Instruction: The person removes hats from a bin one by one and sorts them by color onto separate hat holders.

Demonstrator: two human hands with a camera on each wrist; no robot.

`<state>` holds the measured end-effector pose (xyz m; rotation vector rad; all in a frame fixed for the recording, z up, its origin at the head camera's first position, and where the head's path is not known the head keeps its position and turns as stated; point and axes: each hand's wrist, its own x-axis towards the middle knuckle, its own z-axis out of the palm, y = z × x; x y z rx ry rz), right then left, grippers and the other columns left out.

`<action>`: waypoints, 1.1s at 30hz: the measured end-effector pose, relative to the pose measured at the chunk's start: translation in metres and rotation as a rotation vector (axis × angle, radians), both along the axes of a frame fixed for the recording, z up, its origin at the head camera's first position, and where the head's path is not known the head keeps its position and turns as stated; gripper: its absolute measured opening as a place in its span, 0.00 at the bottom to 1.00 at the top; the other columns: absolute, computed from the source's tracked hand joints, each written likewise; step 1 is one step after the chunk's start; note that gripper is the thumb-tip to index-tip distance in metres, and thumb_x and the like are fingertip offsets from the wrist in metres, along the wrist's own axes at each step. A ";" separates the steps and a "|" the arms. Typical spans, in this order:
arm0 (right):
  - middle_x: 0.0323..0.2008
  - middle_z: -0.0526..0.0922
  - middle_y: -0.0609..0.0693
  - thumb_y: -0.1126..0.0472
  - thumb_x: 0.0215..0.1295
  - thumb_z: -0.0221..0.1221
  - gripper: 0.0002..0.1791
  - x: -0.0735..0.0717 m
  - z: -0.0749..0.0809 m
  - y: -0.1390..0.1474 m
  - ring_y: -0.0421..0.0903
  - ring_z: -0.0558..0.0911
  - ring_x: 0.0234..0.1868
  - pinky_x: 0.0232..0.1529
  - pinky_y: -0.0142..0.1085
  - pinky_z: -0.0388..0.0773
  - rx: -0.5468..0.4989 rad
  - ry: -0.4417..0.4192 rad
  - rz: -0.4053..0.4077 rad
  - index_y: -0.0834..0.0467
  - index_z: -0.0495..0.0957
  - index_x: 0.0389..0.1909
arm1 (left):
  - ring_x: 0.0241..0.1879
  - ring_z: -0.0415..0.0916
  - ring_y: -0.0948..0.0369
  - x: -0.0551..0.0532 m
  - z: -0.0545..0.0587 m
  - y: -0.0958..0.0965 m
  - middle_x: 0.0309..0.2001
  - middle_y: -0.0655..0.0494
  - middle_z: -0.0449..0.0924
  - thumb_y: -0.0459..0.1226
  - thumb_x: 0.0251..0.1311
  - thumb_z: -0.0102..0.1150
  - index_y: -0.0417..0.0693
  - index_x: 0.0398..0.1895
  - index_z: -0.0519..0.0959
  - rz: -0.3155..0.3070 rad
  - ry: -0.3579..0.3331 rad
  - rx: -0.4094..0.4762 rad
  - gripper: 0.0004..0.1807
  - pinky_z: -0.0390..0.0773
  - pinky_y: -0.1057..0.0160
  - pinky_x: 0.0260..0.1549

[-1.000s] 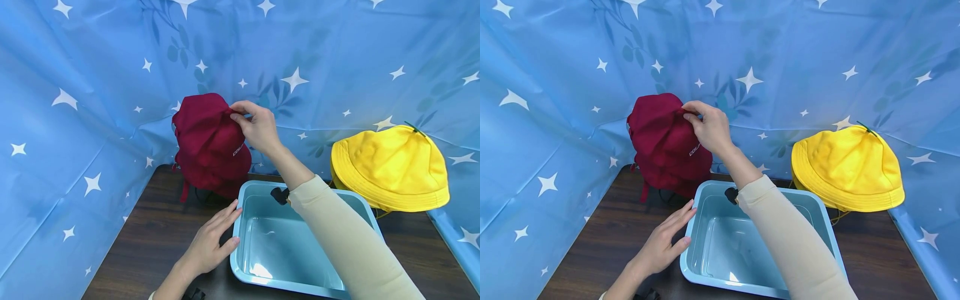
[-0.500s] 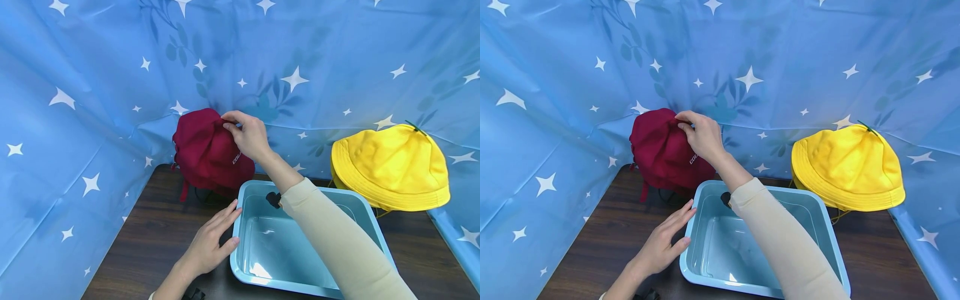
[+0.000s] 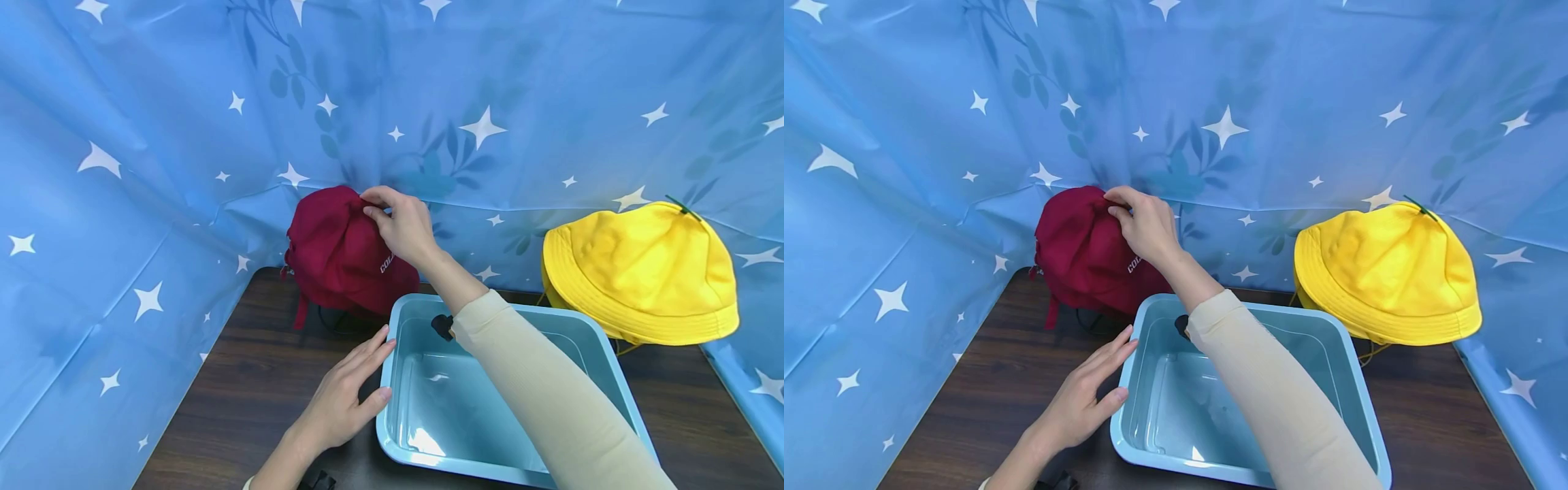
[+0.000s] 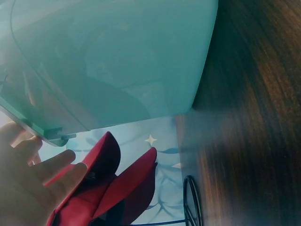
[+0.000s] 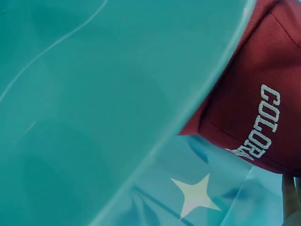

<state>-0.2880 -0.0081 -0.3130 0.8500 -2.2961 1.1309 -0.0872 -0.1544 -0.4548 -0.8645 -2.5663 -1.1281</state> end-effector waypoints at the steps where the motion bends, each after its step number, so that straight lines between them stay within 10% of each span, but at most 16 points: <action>1: 0.48 0.90 0.51 0.63 0.72 0.66 0.12 0.000 -0.001 -0.001 0.48 0.87 0.47 0.48 0.41 0.81 0.004 -0.006 -0.001 0.57 0.87 0.54 | 0.77 0.62 0.53 0.000 0.000 0.000 0.82 0.57 0.56 0.46 0.75 0.54 0.51 0.81 0.64 0.000 -0.001 0.000 0.33 0.72 0.37 0.66; 33: 0.57 0.87 0.50 0.53 0.68 0.71 0.24 0.006 -0.019 0.001 0.49 0.85 0.53 0.53 0.44 0.81 0.167 -0.114 0.010 0.56 0.84 0.62 | 0.78 0.61 0.53 0.002 0.001 -0.002 0.83 0.58 0.54 0.46 0.76 0.53 0.56 0.83 0.62 -0.002 -0.008 -0.004 0.34 0.71 0.37 0.66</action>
